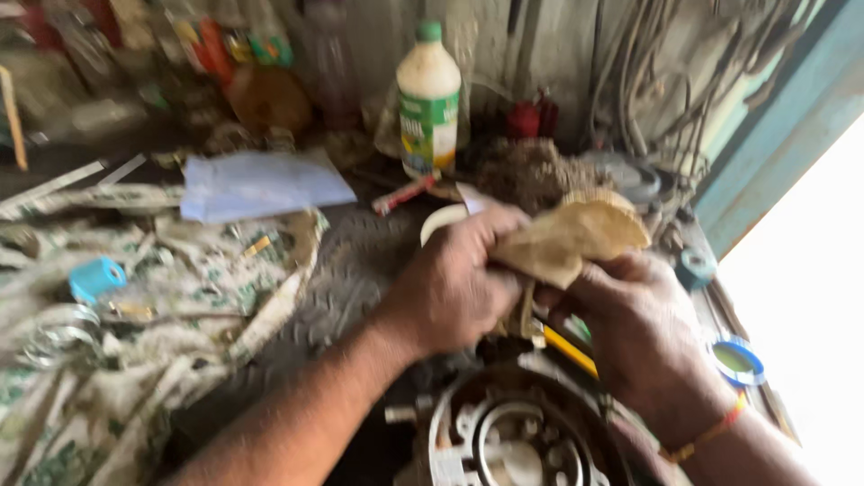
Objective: The person wipes a mechanical component with a cloth, uses a small tool to manipulate internal parts including a spring and a pin, and fits a metal cover back onto the assembly.
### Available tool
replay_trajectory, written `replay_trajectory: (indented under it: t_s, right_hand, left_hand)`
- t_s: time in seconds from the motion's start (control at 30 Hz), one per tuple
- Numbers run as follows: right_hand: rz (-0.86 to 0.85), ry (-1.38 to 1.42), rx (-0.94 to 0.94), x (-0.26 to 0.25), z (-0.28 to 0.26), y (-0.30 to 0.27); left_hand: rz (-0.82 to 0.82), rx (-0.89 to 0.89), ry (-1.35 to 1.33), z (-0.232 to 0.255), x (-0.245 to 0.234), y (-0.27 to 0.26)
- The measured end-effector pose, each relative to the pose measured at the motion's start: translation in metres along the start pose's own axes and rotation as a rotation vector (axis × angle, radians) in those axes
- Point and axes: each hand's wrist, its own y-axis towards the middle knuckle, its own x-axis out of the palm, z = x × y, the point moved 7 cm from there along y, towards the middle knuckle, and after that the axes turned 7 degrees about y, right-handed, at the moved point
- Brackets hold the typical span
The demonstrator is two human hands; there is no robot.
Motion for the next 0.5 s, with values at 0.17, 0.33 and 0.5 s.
replay_trajectory:
  t_s: [0.17,0.33,0.5]
  right_hand:
    - [-0.098,0.314,-0.078,0.012,-0.001,-0.008]
    - [-0.183,0.377,-0.118,0.019,-0.005,-0.013]
    - [-0.154,0.417,-0.195,0.013,-0.008,-0.011]
  left_hand:
    - [-0.090,-0.103,-0.389,-0.004,-0.003,0.002]
    - [-0.082,-0.046,-0.195,0.005,-0.009,0.005]
    - [-0.053,0.024,0.007,0.012,-0.008,0.005]
